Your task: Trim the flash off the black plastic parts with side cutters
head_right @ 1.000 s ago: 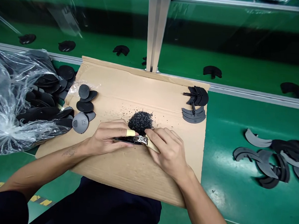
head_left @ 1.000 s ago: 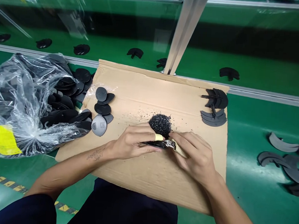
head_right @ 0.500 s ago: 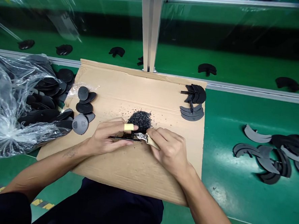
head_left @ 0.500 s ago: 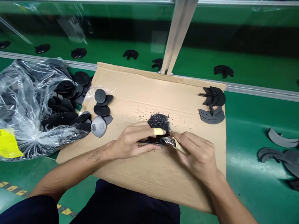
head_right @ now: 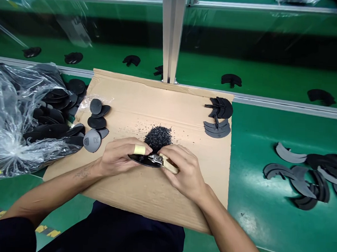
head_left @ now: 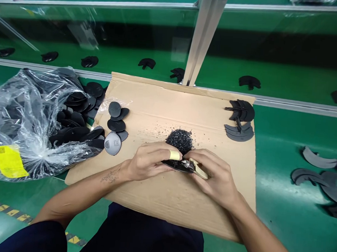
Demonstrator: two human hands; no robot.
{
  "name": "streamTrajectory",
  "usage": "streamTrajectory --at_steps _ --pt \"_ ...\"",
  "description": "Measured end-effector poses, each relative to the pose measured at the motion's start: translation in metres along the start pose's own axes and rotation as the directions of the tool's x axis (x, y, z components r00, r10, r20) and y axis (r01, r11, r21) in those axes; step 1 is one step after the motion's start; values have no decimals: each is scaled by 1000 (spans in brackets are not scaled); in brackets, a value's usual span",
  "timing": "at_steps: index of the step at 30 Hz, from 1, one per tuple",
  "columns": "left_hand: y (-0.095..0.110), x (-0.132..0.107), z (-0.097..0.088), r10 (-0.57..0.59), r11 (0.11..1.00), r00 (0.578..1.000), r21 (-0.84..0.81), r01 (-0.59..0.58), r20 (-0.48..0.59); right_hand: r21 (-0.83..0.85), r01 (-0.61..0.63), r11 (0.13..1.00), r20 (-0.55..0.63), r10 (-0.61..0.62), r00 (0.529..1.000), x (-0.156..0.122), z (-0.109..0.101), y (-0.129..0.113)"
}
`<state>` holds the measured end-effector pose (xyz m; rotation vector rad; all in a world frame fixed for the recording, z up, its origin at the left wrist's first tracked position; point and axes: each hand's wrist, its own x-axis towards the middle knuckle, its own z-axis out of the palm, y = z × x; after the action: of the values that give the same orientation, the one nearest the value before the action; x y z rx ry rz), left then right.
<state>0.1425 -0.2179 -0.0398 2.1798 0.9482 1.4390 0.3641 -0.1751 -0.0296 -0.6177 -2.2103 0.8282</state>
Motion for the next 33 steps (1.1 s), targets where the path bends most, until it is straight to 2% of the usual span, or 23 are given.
streamTrajectory --at_steps 3,6,8,10,12,14,16,19,22,28,33 --pt "0 -1 0 33 995 999 92 -33 10 -194 112 975 -58 -125 990 -4 1 1" --pt "-2 0 -1 62 937 992 337 -96 111 -403 239 883 -38 -277 960 -6 1 0" --pt "-2 0 -2 37 878 980 462 -125 196 -399 287 871 -10 -316 949 -7 2 -2" --pt "-4 -1 -2 0 858 971 498 -123 239 -279 277 919 -25 -296 955 -7 2 -3" --pt "-5 -2 -2 -27 890 976 451 -75 214 -137 217 966 -89 -231 969 -6 1 -1" --pt "-6 -2 -2 -57 947 986 321 5 154 -94 142 985 -167 -157 973 -5 -2 2" --pt "-5 -1 -3 -98 985 988 151 80 120 -175 82 981 -190 -116 975 -4 -5 6" --pt "-2 1 -3 -137 990 984 -25 140 115 -337 64 939 -88 -99 991 -3 -9 11" --pt "0 2 -2 -148 984 982 -85 159 121 -417 87 905 3 -95 996 -2 -9 10" --pt "1 0 0 -167 976 976 -114 184 141 -527 99 844 2 -115 993 -4 -7 5" --pt "1 -3 3 -196 968 972 -130 213 132 -635 128 761 12 -156 988 -8 -8 4"
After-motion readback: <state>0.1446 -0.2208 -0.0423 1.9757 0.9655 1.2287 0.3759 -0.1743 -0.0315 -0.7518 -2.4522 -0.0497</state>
